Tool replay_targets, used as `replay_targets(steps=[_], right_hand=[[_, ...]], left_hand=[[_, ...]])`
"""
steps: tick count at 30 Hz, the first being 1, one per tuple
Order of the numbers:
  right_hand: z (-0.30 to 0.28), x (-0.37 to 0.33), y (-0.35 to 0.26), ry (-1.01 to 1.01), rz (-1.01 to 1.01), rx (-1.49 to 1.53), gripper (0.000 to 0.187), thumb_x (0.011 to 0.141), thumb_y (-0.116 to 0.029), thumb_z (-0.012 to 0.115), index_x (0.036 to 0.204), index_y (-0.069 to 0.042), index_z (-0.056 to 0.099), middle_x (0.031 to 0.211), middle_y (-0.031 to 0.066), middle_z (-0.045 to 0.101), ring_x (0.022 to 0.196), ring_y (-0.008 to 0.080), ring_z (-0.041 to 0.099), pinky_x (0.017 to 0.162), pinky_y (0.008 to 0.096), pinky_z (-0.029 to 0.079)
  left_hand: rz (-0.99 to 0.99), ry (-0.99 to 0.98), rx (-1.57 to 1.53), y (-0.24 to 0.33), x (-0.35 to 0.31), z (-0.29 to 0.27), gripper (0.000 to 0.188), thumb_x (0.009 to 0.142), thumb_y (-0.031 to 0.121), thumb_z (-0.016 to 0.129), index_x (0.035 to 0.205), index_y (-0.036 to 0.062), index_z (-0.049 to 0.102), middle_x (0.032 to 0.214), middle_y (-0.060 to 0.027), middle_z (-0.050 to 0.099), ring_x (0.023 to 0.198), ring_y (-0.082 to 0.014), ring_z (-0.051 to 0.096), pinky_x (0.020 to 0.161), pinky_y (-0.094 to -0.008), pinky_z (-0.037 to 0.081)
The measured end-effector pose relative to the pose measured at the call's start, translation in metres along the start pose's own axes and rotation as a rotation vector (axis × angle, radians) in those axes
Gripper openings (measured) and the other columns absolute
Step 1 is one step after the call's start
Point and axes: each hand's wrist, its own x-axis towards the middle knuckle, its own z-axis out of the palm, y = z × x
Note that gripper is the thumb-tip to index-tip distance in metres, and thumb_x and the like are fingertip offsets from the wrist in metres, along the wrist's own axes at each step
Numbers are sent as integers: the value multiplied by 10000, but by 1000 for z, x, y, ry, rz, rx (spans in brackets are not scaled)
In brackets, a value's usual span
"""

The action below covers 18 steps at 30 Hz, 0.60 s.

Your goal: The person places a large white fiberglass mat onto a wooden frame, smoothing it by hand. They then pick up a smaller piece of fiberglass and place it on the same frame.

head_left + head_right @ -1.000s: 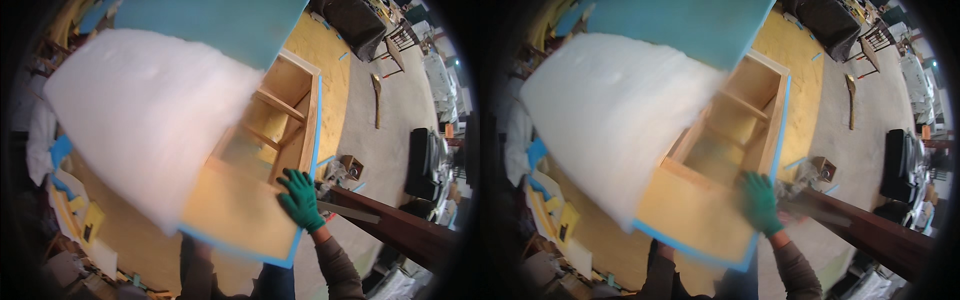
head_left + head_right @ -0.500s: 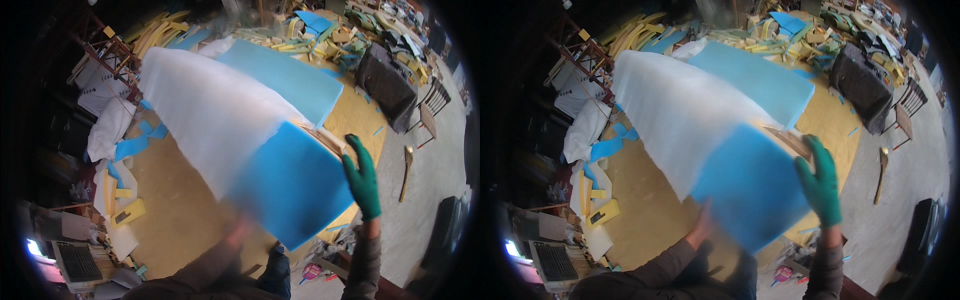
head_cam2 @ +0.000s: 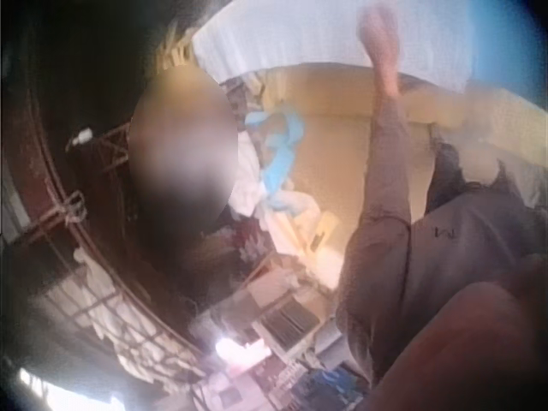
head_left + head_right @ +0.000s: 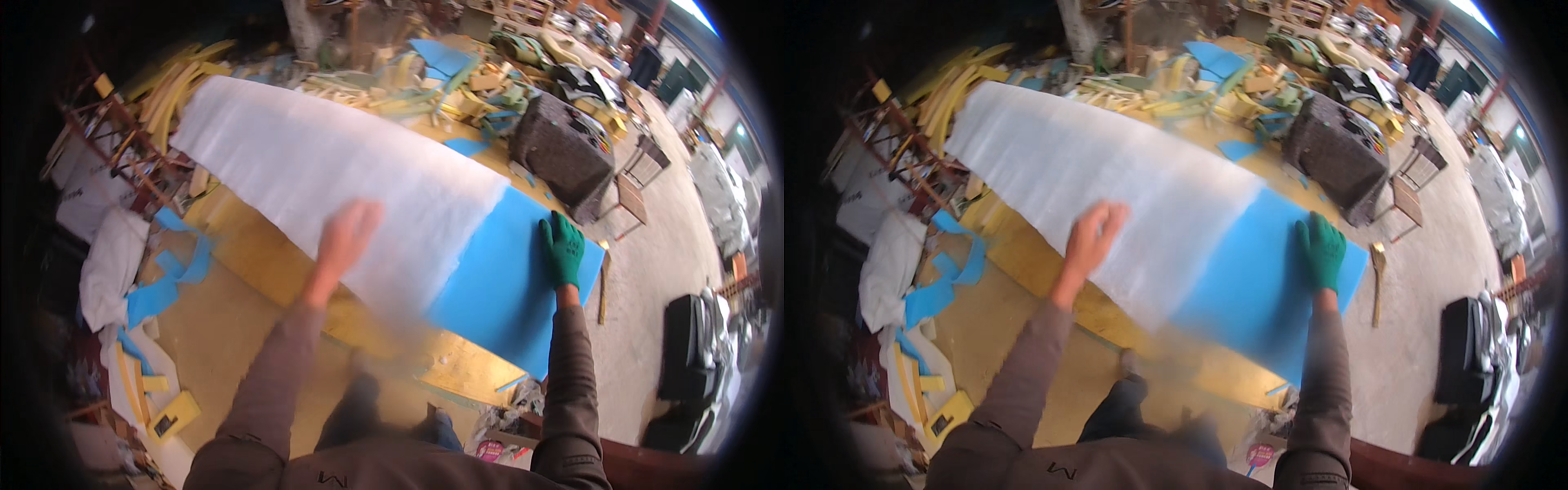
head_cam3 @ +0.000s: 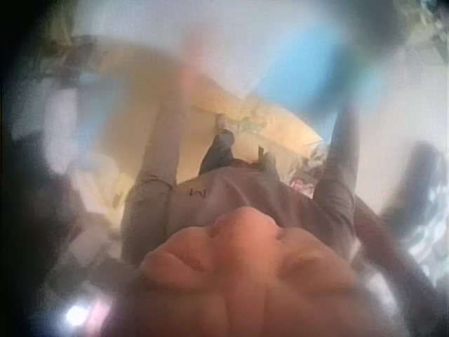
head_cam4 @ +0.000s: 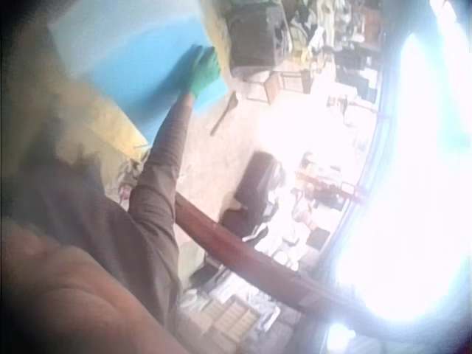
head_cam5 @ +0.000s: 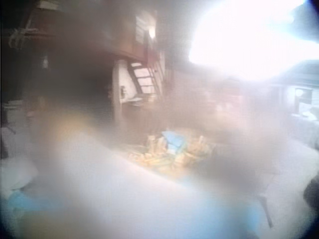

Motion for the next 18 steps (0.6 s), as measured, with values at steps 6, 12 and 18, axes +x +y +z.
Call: replay_targets(steps=[6,12,18], right_hand=[[41,63,53,-66,104,-15,496,1048,-474,634,1328,-78,736,1248,192,764,1143,398,698,1030,510,506],[95,124,106,-61,139,-6,447,1036,-443,650,1256,-71,765,1209,198,772,1102,414,716,984,522,538],[122,171,150,-134,191,44,485,1056,-390,627,1320,3,735,1188,265,764,1083,449,716,959,535,550]], left_hand=[[80,-298,696,-62,165,62,669,1110,502,552,1674,156,449,1788,-89,324,1669,-341,217,1332,-623,107],[223,-207,671,-94,210,110,697,1091,527,569,1675,167,448,1785,-118,327,1665,-374,224,1326,-631,128],[228,-185,618,-87,251,149,736,1001,506,691,1587,94,524,1717,-199,397,1614,-461,288,1262,-694,246]])
